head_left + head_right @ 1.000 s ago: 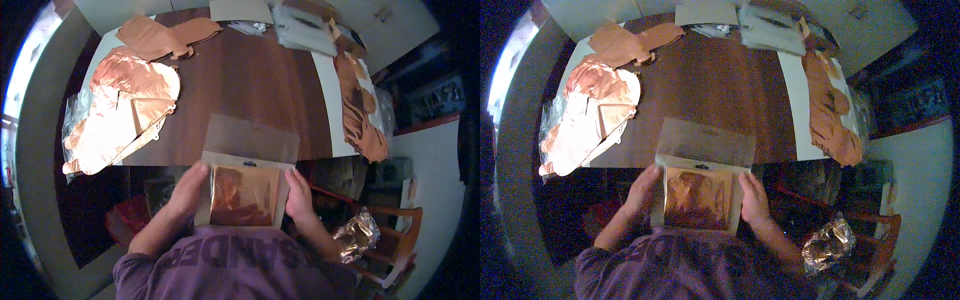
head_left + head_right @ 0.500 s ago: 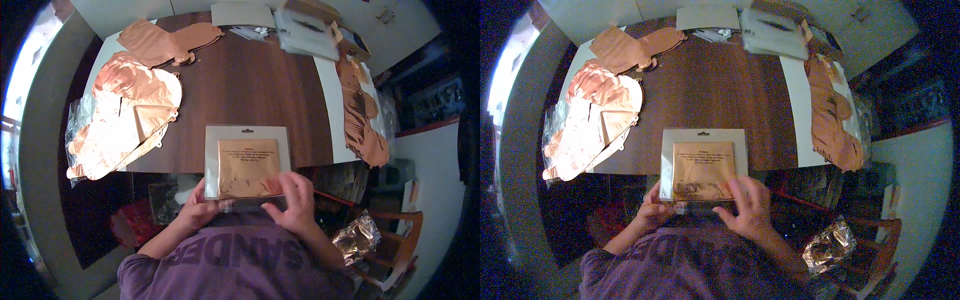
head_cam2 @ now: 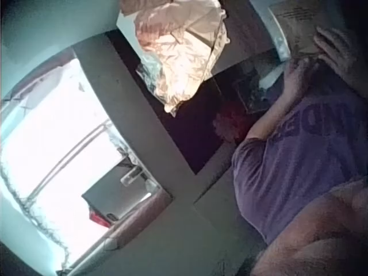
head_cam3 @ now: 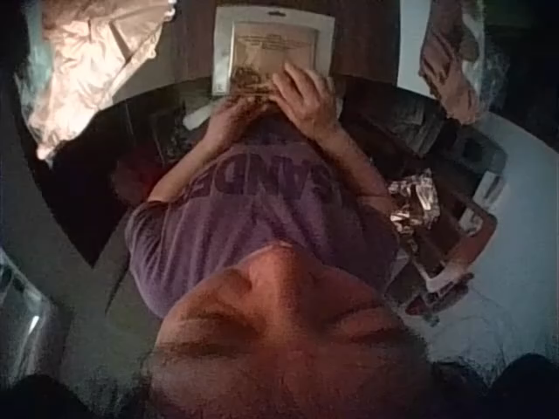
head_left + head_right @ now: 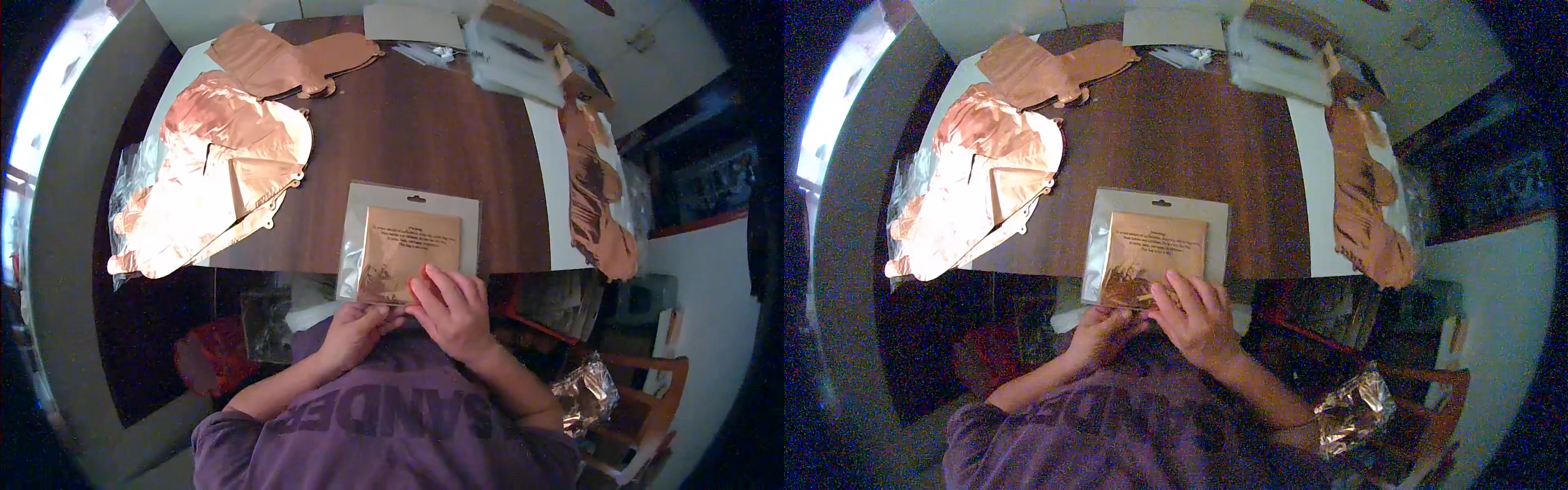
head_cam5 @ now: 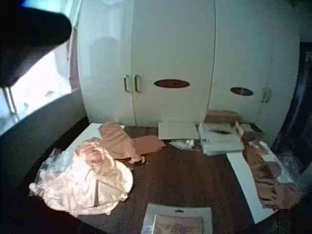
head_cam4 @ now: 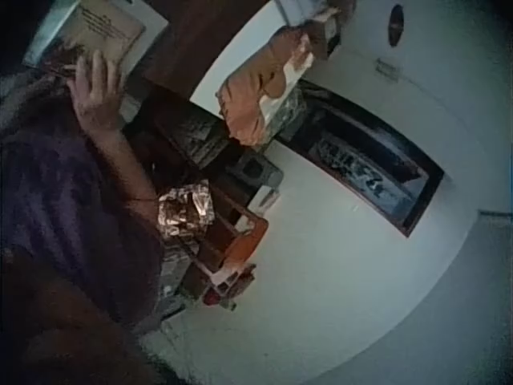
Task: Folding rose gold foil letter balloons and placing them into cardboard-backed plastic packaging.
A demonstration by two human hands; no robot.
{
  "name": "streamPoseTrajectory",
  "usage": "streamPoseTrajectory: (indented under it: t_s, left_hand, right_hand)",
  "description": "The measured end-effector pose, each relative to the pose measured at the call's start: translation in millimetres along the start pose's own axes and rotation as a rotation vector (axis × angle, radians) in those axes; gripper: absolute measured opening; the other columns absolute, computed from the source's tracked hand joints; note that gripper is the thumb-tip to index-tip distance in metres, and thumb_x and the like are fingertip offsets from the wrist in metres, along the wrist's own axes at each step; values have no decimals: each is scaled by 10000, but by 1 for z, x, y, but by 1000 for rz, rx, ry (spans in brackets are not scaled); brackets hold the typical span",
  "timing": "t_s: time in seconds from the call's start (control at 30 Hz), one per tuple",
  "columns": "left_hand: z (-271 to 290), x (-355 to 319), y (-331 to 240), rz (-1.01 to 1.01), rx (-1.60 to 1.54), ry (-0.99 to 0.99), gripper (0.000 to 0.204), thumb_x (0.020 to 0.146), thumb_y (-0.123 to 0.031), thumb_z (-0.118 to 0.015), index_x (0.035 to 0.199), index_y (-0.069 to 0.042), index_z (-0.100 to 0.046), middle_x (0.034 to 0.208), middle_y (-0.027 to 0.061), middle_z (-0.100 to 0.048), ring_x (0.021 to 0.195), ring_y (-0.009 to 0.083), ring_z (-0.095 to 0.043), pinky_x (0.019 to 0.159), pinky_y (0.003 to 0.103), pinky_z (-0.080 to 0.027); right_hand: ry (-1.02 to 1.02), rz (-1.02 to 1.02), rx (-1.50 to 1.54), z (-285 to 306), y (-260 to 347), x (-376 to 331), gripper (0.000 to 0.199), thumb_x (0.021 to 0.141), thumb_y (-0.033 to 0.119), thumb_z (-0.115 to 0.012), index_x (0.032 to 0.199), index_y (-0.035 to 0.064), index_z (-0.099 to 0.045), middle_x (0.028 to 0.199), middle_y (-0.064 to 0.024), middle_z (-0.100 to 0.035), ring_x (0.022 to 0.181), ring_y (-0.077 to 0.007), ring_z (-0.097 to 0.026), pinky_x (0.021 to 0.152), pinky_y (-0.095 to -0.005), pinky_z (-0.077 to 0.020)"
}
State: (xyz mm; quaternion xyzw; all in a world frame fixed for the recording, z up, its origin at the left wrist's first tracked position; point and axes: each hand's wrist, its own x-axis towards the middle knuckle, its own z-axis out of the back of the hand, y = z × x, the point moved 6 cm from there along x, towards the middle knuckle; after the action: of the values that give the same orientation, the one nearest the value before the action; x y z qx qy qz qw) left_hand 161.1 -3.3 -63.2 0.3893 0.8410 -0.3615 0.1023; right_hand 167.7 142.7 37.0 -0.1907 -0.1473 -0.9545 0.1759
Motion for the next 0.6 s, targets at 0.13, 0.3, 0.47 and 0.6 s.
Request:
streamPoseTrajectory:
  t_s: [0.13,0.3,0.47,0.6]
  left_hand:
    - [-1,4,1,-33,41,-47,349,951,-160,-564,1223,55,-517,1170,148,-624,1046,247,-625,939,365,-513]
    - [-16,-1,-21,27,318,5,317,975,-138,-516,1237,38,-546,1179,126,-631,1050,184,-619,931,309,-492]
    - [7,-11,-23,142,375,-79,333,968,-180,-544,1205,52,-571,1115,123,-661,1022,169,-630,916,295,-491]
    - [5,-5,-23,69,392,-35,280,981,-157,-525,1128,61,-621,1044,113,-685,975,159,-648,893,283,-507]
  right_hand:
    - [30,4,-24,-10,-11,6,471,759,337,-734,1154,104,-626,1210,-88,-579,1056,-272,-532,881,-432,-417]
    - [62,-47,7,0,-9,14,495,742,334,-738,1170,112,-627,1227,-99,-568,1074,-281,-531,897,-436,-400]
    - [84,-32,20,-1,-6,6,493,733,310,-739,1174,118,-630,1260,-104,-546,1108,-286,-518,914,-441,-389]
    - [34,33,31,-11,8,19,497,733,299,-735,1183,118,-627,1286,-105,-530,1142,-290,-495,944,-464,-380]
